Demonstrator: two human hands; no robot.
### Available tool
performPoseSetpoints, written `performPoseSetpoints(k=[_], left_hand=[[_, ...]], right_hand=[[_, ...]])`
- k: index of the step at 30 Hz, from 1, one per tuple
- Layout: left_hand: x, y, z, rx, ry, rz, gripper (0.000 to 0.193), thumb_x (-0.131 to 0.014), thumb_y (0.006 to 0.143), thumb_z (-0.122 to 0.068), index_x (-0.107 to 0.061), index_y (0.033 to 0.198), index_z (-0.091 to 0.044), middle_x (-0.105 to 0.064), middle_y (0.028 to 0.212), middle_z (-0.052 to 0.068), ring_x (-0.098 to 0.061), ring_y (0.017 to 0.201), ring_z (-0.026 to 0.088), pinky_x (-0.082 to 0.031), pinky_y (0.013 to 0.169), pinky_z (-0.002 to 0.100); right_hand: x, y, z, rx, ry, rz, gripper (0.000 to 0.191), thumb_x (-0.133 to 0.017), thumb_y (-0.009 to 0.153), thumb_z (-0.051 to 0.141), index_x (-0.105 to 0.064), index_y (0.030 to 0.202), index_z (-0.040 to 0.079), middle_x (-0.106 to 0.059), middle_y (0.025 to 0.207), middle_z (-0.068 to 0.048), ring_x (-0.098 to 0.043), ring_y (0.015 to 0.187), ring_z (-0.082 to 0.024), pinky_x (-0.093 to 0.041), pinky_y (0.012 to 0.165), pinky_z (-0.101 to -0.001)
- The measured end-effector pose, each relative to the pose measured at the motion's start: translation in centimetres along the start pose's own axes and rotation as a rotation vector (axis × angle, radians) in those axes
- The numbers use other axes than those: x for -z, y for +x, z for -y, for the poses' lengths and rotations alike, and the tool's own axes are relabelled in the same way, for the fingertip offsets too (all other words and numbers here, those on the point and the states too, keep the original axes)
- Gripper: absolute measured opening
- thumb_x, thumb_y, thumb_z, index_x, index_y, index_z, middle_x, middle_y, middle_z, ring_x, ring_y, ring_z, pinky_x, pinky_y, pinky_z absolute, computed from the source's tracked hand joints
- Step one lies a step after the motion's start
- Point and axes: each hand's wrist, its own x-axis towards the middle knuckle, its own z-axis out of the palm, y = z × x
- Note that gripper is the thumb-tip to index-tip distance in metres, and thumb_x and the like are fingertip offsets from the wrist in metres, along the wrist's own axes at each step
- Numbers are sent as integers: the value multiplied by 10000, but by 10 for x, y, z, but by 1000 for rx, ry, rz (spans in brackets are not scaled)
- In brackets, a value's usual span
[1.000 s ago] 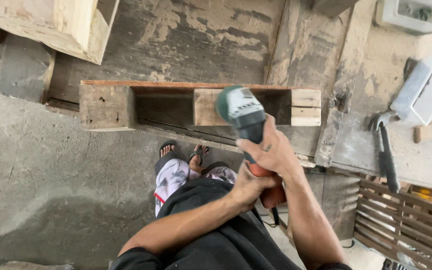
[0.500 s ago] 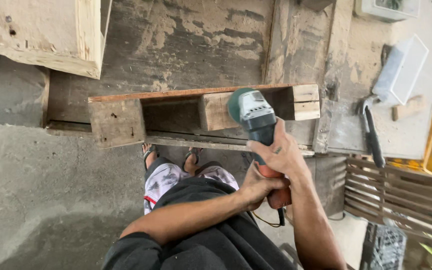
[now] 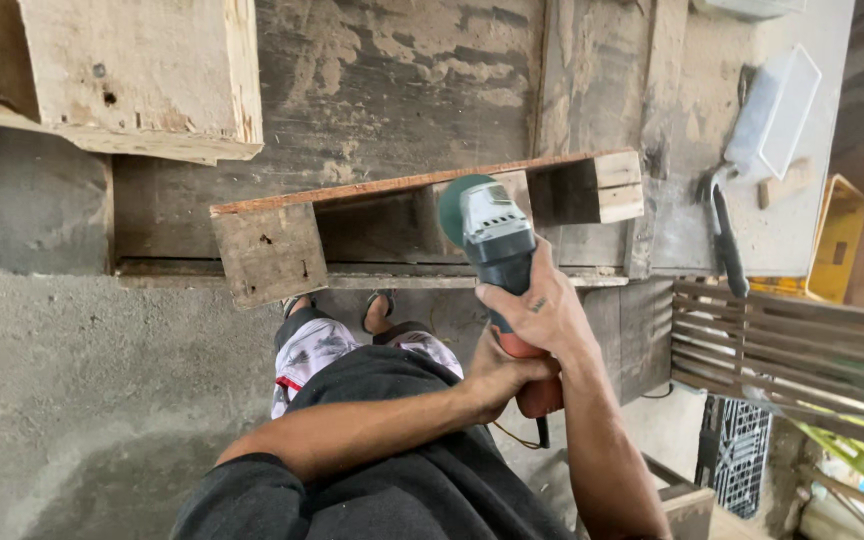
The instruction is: The person uses an angle grinder with a sanding disc to smooth the edges and surfaces of several wooden planks on a workbench. They reposition the planks multiple times to access different sides and continue sanding until the clip ends.
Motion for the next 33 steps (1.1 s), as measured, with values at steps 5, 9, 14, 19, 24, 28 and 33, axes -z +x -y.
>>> performPoseSetpoints(k=[5,9,14,19,24,28,33], left_hand=[[-1,-9,0,11,50,47,382,-768,769,36,-622,1118,-19,-709,1025,77,-715,938,205,-609,813,374],[2,-6,-1,86,53,78,378,-768,766,41,-631,1113,-16,-708,1024,69,-709,935,194,-602,809,363],[15,-15,-10,62,19,91,386,-757,769,25,-655,1140,16,-730,1067,90,-728,980,230,-614,870,374],[15,-4,12,186,114,93,401,-737,742,44,-654,1128,-27,-731,1055,69,-733,963,212,-620,862,373],[-6,40,44,193,94,227,352,-740,780,64,-655,1119,20,-720,1047,96,-711,949,232,-615,838,396],[-21,19,45,261,199,98,369,-732,741,58,-644,1088,-35,-710,982,52,-711,909,211,-621,803,387],[-30,-1,37,205,226,43,394,-750,722,68,-634,1089,-18,-700,980,56,-710,922,202,-609,799,374]], right_hand=[[6,-8,9,-190,-16,111,853,-815,746,442,-414,1341,-19,-737,954,-279,-755,896,-398,-581,792,-445],[12,-10,13,-270,78,-1,791,-809,735,427,-458,1285,-20,-736,1014,-263,-759,927,-387,-587,797,-452],[-4,-11,17,-166,98,42,892,-815,738,445,-383,1364,-22,-717,1041,-269,-746,945,-397,-592,832,-442],[2,-18,-14,-166,123,0,891,-816,752,456,-392,1365,-32,-715,1061,-279,-732,982,-414,-580,846,-455],[32,-9,-59,-469,77,-84,783,-799,758,476,-482,1277,-18,-705,1094,-274,-734,1003,-389,-585,839,-461],[31,-29,-67,-370,90,-57,790,-816,758,471,-484,1262,-39,-696,1100,-279,-721,1003,-377,-571,850,-461],[28,-31,-66,-400,219,56,874,-790,706,452,-427,1354,-10,-721,1086,-259,-743,993,-337,-582,856,-416]])
